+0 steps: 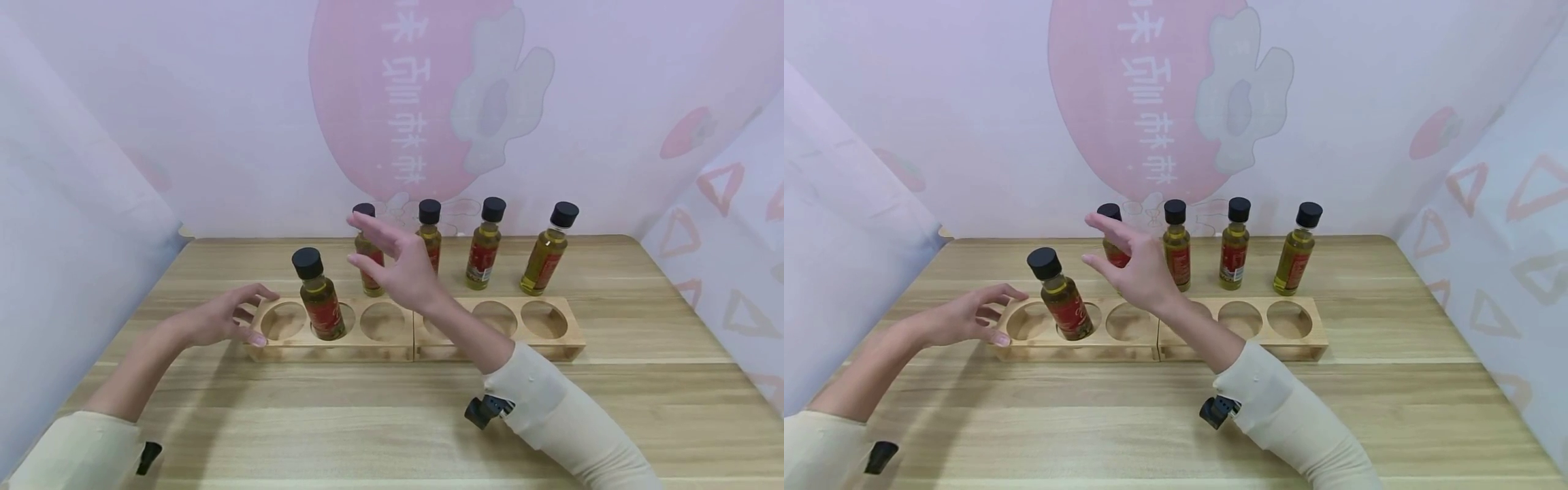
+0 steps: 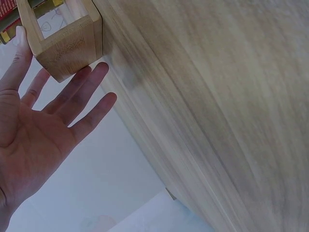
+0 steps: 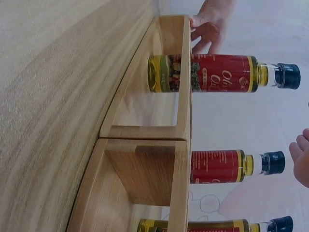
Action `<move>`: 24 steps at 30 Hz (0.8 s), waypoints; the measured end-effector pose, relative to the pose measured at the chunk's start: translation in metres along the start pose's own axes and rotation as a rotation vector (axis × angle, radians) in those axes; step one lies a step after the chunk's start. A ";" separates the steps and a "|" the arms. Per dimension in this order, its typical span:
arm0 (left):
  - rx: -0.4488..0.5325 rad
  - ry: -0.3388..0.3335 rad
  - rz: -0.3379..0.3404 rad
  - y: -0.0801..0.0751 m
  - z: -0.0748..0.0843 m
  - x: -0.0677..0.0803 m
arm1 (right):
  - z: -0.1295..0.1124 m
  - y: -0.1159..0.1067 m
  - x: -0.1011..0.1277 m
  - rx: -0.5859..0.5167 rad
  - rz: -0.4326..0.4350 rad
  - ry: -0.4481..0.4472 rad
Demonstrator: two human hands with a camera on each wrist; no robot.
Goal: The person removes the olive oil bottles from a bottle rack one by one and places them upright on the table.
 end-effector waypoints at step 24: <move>-0.010 0.031 0.009 0.000 -0.001 0.000 | -0.003 0.032 -0.002 -0.087 -0.201 0.058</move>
Point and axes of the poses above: each hand's wrist, its own x-axis away from the middle knuckle, its own y-axis out of the palm, z = x × y, the point moved 2 cm from there along -x, towards the middle knuckle, and after that the axes turned 1 degree about y, right-handed, at the moved point
